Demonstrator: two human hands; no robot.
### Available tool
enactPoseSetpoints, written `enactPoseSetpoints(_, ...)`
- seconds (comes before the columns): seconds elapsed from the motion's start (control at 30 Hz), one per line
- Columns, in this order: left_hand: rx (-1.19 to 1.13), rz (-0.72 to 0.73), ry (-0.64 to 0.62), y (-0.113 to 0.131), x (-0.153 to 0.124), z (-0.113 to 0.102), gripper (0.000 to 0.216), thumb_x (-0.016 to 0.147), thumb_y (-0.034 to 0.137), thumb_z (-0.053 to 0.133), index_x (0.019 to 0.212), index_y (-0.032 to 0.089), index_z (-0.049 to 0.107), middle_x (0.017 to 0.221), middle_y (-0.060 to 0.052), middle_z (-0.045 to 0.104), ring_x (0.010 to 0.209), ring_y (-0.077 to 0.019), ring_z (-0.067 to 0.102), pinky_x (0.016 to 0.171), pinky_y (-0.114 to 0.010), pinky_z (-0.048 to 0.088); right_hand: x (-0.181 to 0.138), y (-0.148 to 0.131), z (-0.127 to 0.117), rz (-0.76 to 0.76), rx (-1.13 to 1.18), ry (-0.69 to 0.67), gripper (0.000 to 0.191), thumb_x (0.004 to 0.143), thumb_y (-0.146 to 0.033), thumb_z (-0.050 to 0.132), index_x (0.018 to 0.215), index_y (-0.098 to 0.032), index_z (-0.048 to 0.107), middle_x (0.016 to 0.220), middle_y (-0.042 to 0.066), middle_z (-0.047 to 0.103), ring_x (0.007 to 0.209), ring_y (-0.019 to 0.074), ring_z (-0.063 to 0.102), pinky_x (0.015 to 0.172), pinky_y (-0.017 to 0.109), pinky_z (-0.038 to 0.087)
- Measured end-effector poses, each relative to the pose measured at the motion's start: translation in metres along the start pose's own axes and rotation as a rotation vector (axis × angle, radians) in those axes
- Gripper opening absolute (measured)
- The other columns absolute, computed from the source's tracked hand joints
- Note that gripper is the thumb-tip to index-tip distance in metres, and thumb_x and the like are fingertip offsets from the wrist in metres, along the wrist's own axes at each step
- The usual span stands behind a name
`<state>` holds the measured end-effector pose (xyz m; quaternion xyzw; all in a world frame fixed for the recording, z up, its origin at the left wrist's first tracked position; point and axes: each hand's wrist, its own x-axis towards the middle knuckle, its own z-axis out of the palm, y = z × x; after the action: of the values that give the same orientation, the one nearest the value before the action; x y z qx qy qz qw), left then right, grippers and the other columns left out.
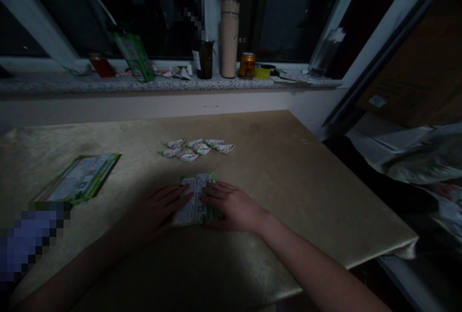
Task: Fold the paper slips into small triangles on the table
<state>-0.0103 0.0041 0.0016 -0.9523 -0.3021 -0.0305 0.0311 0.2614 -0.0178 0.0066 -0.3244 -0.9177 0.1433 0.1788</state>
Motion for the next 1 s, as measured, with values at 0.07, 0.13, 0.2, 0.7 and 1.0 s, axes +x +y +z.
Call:
enactPoseSetpoints(0.07, 0.001, 0.022, 0.013, -0.0005, -0.0011, -0.0002, 0.060, 0.086, 0.037, 0.050, 0.142, 0.024, 0.033, 0.145, -0.009, 0.038, 0.129, -0.0269, 0.037, 0.106, -0.045, 0.025, -0.0024, -0.0007, -0.0021, -0.002, 0.006, -0.016, 0.063, 0.081, -0.049, 0.060, 0.134, -0.017, 0.047, 0.141, 0.012, 0.044, 0.134, 0.0235, 0.033, 0.112, 0.042, 0.025)
enactPoseSetpoints(0.13, -0.002, 0.036, 0.018, -0.0004, -0.0020, -0.0004, 0.064, 0.087, 0.043, 0.050, 0.144, 0.023, 0.030, 0.147, -0.010, 0.034, 0.131, -0.0273, 0.035, 0.108, -0.045, 0.023, -0.0040, -0.0006, -0.0028, -0.007, 0.008, -0.031, 0.064, 0.082, -0.049, 0.060, 0.135, -0.016, 0.046, 0.142, 0.013, 0.042, 0.135, 0.0233, 0.031, 0.113, 0.041, 0.023)
enactPoseSetpoints(0.2, -0.008, 0.040, 0.019, 0.0002, -0.0031, -0.0002, 0.066, 0.087, 0.047, 0.048, 0.145, 0.022, 0.028, 0.149, -0.010, 0.031, 0.131, -0.0271, 0.034, 0.108, -0.045, 0.022, -0.0047, 0.0002, -0.0024, -0.010, 0.007, -0.044, 0.066, 0.082, -0.050, 0.060, 0.135, -0.015, 0.045, 0.142, 0.013, 0.041, 0.136, 0.0233, 0.029, 0.113, 0.041, 0.022)
enactPoseSetpoints(0.7, -0.052, 0.024, 0.035, 0.0019, -0.0055, 0.0010, 0.061, 0.092, 0.055, 0.039, 0.145, 0.025, 0.028, 0.148, -0.008, 0.033, 0.131, -0.0275, 0.036, 0.108, -0.046, 0.022, -0.0002, -0.0004, -0.0038, 0.033, 0.077, 0.049, 0.034, 0.088, -0.036, 0.056, 0.117, -0.019, 0.061, 0.127, 0.010, 0.058, 0.123, 0.0198, 0.048, 0.106, 0.039, 0.035)
enactPoseSetpoints(1.0, -0.081, 0.012, 0.035, 0.0015, -0.0069, 0.0001, 0.056, 0.093, 0.052, 0.040, 0.144, 0.028, 0.031, 0.149, -0.007, 0.032, 0.129, -0.0266, 0.038, 0.108, -0.045, 0.025, -0.0004, -0.0035, -0.0041, 0.045, 0.091, 0.045, 0.033, 0.089, -0.036, 0.055, 0.117, -0.019, 0.061, 0.125, 0.009, 0.060, 0.121, 0.0193, 0.050, 0.107, 0.038, 0.034)
